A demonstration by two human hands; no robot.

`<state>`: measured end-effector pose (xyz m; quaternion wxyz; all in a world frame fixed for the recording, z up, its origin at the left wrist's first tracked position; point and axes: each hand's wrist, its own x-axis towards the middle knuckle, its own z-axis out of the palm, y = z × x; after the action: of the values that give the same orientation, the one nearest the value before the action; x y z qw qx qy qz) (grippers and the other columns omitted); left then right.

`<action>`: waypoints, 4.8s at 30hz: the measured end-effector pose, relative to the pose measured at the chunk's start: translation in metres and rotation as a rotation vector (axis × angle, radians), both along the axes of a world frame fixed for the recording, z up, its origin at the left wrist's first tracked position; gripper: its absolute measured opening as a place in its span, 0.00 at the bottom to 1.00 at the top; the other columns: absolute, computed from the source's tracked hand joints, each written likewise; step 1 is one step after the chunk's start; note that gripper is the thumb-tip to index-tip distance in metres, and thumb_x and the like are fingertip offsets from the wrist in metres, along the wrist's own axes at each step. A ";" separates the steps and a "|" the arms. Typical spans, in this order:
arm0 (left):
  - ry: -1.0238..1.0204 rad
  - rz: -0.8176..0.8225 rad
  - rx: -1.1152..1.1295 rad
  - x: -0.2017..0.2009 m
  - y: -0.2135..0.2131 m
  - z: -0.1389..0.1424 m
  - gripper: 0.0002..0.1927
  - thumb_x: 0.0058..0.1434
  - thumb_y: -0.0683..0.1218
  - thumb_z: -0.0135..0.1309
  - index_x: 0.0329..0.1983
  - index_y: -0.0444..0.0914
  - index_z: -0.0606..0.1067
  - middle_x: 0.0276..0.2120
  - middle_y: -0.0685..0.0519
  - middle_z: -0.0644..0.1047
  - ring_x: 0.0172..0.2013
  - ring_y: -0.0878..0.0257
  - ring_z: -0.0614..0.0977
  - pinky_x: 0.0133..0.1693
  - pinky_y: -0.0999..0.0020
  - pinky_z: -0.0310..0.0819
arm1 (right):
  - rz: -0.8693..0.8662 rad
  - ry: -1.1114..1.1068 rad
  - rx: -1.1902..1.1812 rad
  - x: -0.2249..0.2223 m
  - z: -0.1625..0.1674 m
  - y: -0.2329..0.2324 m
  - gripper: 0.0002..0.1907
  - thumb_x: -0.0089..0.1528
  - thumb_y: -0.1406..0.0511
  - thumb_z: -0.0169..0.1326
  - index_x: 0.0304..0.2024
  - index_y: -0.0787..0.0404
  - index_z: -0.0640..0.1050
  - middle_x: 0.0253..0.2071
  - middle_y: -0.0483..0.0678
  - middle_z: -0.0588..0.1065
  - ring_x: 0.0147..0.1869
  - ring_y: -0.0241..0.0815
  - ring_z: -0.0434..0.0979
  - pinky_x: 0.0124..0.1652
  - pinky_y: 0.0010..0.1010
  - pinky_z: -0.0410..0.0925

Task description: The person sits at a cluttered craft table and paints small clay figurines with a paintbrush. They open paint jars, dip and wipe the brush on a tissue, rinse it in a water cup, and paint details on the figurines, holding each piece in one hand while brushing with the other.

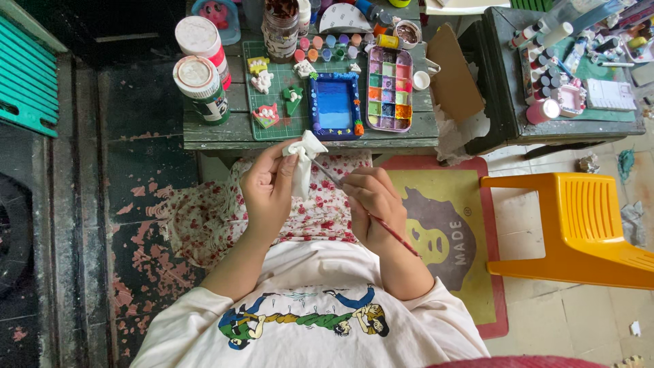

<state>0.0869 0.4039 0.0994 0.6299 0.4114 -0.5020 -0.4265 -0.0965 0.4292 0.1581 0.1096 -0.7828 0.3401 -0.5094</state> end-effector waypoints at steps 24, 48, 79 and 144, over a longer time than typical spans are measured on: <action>0.006 -0.003 0.041 0.000 -0.004 -0.001 0.14 0.74 0.41 0.52 0.59 0.30 0.75 0.43 0.50 0.83 0.41 0.73 0.80 0.44 0.79 0.75 | -0.043 -0.006 0.005 -0.004 0.005 -0.011 0.07 0.66 0.79 0.50 0.45 0.68 0.70 0.44 0.56 0.77 0.48 0.54 0.79 0.47 0.37 0.73; 0.051 0.001 0.053 0.006 -0.009 -0.012 0.15 0.75 0.42 0.52 0.59 0.29 0.75 0.43 0.49 0.84 0.41 0.72 0.82 0.43 0.79 0.76 | 0.032 0.046 0.024 -0.006 0.000 -0.016 0.06 0.66 0.78 0.50 0.44 0.66 0.69 0.45 0.57 0.78 0.51 0.55 0.79 0.49 0.39 0.73; -0.002 -0.099 0.058 0.009 -0.008 -0.029 0.14 0.74 0.41 0.52 0.59 0.31 0.76 0.45 0.50 0.83 0.44 0.72 0.82 0.47 0.77 0.76 | 0.021 -0.175 0.023 -0.011 -0.008 -0.018 0.06 0.70 0.77 0.42 0.47 0.66 0.66 0.45 0.59 0.78 0.50 0.53 0.77 0.52 0.41 0.71; -0.228 -0.061 0.040 0.007 0.000 0.009 0.18 0.76 0.42 0.47 0.66 0.32 0.72 0.37 0.58 0.79 0.34 0.77 0.73 0.35 0.81 0.68 | 0.070 -0.180 0.056 -0.015 -0.009 -0.014 0.11 0.66 0.81 0.42 0.47 0.66 0.67 0.47 0.58 0.77 0.53 0.53 0.77 0.54 0.43 0.73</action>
<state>0.0942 0.4035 0.1079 0.5471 0.4542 -0.5742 -0.4059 -0.1114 0.4155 0.1490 0.1795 -0.7419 0.3153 -0.5639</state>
